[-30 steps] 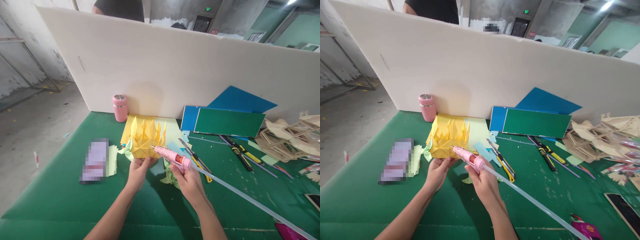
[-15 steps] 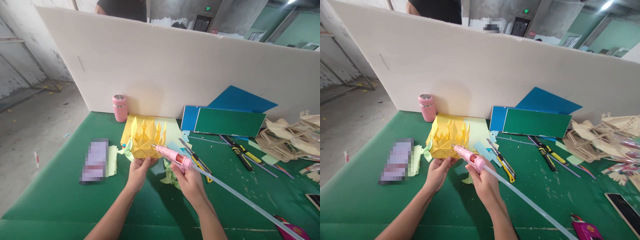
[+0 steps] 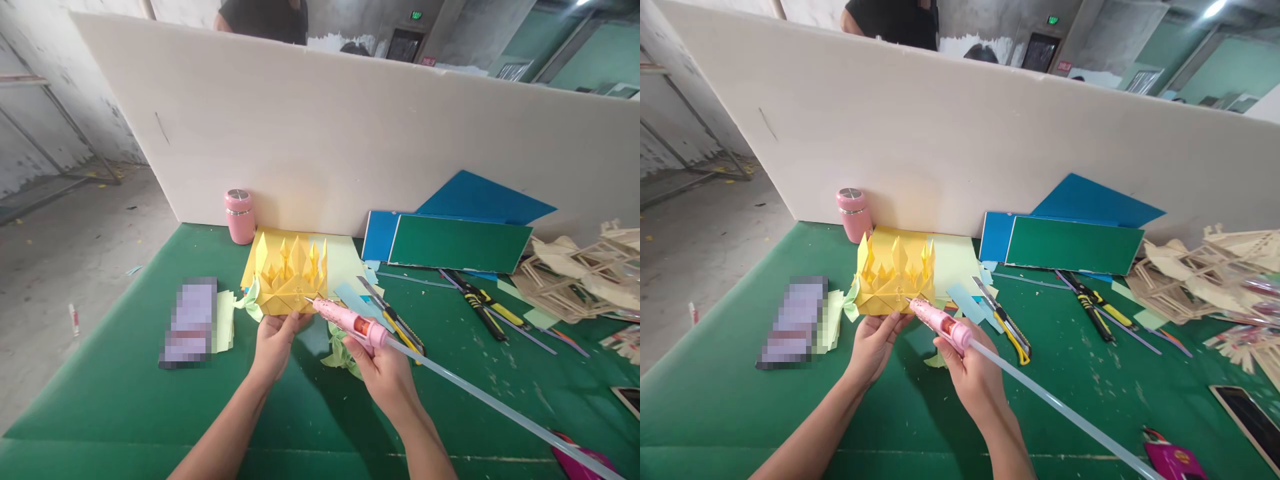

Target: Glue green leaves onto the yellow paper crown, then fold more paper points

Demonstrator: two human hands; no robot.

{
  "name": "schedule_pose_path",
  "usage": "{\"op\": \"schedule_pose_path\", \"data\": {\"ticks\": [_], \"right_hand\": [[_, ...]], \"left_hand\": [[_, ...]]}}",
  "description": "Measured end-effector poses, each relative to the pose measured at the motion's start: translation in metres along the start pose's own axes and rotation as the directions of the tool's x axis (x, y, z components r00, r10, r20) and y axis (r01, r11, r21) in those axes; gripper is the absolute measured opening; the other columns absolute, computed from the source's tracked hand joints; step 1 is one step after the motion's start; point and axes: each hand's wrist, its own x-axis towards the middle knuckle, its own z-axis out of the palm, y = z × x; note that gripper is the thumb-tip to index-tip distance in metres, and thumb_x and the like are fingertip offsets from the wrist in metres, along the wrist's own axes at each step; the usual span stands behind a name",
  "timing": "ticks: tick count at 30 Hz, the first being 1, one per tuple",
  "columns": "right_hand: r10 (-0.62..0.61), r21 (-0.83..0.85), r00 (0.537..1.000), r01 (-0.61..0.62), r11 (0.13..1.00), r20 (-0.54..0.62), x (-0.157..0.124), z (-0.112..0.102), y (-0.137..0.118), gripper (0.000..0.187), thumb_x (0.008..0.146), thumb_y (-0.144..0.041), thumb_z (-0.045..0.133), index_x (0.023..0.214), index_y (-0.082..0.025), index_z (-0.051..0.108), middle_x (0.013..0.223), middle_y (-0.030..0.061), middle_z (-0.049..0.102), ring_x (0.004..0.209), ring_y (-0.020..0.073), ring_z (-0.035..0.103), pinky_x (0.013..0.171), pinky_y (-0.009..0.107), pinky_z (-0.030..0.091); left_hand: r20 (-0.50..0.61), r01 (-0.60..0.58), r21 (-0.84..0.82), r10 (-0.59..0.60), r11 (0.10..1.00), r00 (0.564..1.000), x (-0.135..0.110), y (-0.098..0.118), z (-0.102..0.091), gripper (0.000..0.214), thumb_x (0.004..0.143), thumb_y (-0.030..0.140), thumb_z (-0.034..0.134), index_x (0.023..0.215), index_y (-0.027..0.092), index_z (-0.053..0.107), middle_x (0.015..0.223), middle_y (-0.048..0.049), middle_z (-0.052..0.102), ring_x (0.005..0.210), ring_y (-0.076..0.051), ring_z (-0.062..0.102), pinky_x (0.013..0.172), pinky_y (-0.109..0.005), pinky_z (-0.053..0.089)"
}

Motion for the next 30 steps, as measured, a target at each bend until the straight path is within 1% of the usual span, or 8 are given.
{"op": "schedule_pose_path", "data": {"ticks": [4,10,15,18,22,30], "right_hand": [[-0.014,0.013,1.0,0.014,1.0,0.026,-0.003,-0.003,-0.002,0.033,0.093,-0.045,0.042,0.094,-0.019,0.062,0.083,0.0073,0.07,0.073,0.0206,0.066,0.061,0.027,0.052],[-0.06,0.029,0.998,0.06,0.998,-0.017,0.0,0.004,-0.008,0.036,0.094,-0.048,0.041,0.097,-0.018,0.061,0.086,0.0089,0.07,0.078,0.0222,0.066,0.066,0.03,0.053],[-0.077,0.005,0.997,0.077,0.997,-0.011,0.004,0.007,-0.011,0.036,0.094,-0.048,0.04,0.099,-0.018,0.06,0.086,0.0092,0.07,0.077,0.0217,0.066,0.063,0.029,0.052],[-0.079,-0.006,0.997,0.079,0.997,0.005,0.003,0.007,-0.009,0.036,0.094,-0.048,0.039,0.098,-0.018,0.06,0.086,0.0093,0.07,0.077,0.0219,0.066,0.063,0.029,0.052],[-0.073,-0.023,0.997,0.074,0.997,0.011,0.001,0.006,-0.005,0.035,0.094,-0.047,0.04,0.097,-0.018,0.06,0.086,0.0086,0.07,0.077,0.0219,0.066,0.064,0.029,0.052],[-0.033,-0.024,0.999,0.034,0.999,0.014,-0.001,0.0,-0.001,0.035,0.094,-0.048,0.04,0.093,-0.019,0.061,0.083,0.0082,0.069,0.074,0.0216,0.066,0.06,0.028,0.051]], "left_hand": [[-0.01,0.009,0.006,-0.009,1.0,1.0,0.0,0.001,0.002,0.048,0.058,0.036,0.084,0.097,0.013,0.07,0.095,-0.0116,0.075,0.091,-0.026,0.07,0.088,-0.038,0.055],[0.005,0.018,0.013,-0.018,1.0,1.0,-0.001,-0.001,0.003,0.046,0.058,0.037,0.084,0.095,0.014,0.07,0.092,-0.0111,0.076,0.091,-0.025,0.07,0.086,-0.036,0.055],[0.008,0.018,0.018,-0.018,1.0,1.0,-0.001,-0.001,0.003,0.049,0.058,0.038,0.084,0.098,0.015,0.069,0.092,-0.0103,0.076,0.093,-0.026,0.07,0.087,-0.038,0.054],[0.005,0.021,0.019,-0.021,1.0,1.0,-0.001,-0.001,0.003,0.045,0.057,0.039,0.084,0.092,0.014,0.07,0.09,-0.0102,0.076,0.091,-0.026,0.07,0.086,-0.038,0.055],[0.001,0.025,0.018,-0.025,1.0,1.0,-0.002,0.0,0.004,0.037,0.056,0.037,0.085,0.08,0.013,0.071,0.087,-0.0102,0.076,0.087,-0.025,0.071,0.084,-0.037,0.056],[-0.014,0.015,0.001,-0.015,1.0,1.0,-0.002,0.003,0.003,0.043,0.057,0.036,0.084,0.091,0.013,0.07,0.096,-0.0117,0.075,0.091,-0.025,0.07,0.088,-0.037,0.054]]}}
